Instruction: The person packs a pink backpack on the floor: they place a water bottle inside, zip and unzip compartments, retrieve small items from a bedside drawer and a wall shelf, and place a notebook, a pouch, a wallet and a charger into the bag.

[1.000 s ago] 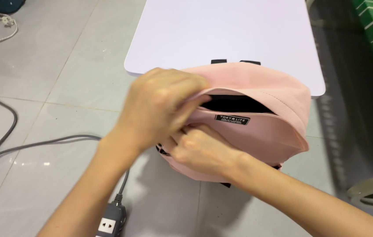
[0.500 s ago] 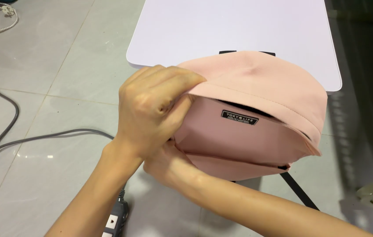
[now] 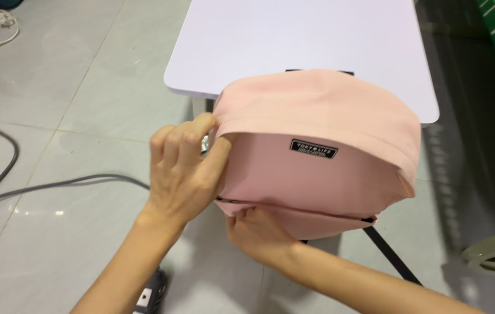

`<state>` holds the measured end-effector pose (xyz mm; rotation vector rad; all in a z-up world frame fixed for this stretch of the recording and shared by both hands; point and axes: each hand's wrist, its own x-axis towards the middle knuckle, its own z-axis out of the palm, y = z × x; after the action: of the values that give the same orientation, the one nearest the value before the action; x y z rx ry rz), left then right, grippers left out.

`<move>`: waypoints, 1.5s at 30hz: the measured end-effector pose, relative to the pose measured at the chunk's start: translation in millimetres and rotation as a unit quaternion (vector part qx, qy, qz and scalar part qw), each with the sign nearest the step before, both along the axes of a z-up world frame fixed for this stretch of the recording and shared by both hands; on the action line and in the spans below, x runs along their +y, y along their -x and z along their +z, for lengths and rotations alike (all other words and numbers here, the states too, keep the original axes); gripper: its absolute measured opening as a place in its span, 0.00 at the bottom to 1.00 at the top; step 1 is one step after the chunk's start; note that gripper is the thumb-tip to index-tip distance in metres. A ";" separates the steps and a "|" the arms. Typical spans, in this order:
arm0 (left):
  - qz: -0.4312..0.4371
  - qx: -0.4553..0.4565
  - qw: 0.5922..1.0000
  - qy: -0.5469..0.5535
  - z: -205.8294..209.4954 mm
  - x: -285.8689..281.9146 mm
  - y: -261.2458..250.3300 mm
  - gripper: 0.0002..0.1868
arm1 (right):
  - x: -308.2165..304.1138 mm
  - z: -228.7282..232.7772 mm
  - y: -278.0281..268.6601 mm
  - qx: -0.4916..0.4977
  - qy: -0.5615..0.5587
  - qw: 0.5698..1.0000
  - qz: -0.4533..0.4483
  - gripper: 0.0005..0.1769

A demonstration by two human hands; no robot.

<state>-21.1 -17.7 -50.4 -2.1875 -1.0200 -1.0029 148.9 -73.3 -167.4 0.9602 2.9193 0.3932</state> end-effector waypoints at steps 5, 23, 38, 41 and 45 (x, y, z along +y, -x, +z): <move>-0.016 -0.064 0.992 0.111 -8.2 -7.9 -13.7 0.16 | 20.5 66.3 -14.2 0.091 0.124 0.980 -0.127 0.16; -0.266 -0.110 0.926 0.243 39.0 -48.7 -15.9 0.11 | -5.4 237.0 -146.4 0.496 0.361 0.756 -0.229 0.13; -0.193 0.117 0.592 0.773 71.2 -75.5 -8.7 0.14 | 37.7 233.0 -134.8 0.390 0.260 0.825 -0.315 0.17; -0.332 0.027 0.574 0.748 65.7 -63.2 -16.5 0.20 | 40.0 225.9 -137.1 0.408 0.276 0.827 -0.272 0.16; -0.237 -0.016 0.685 0.689 45.7 -45.6 -37.6 0.23 | 45.6 228.9 -133.4 0.385 0.314 0.824 -0.271 0.17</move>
<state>16.5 -63.3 -4.7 -3.8184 -1.5261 -0.3230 282.4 -27.7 61.6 2.0207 2.7075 -1.1571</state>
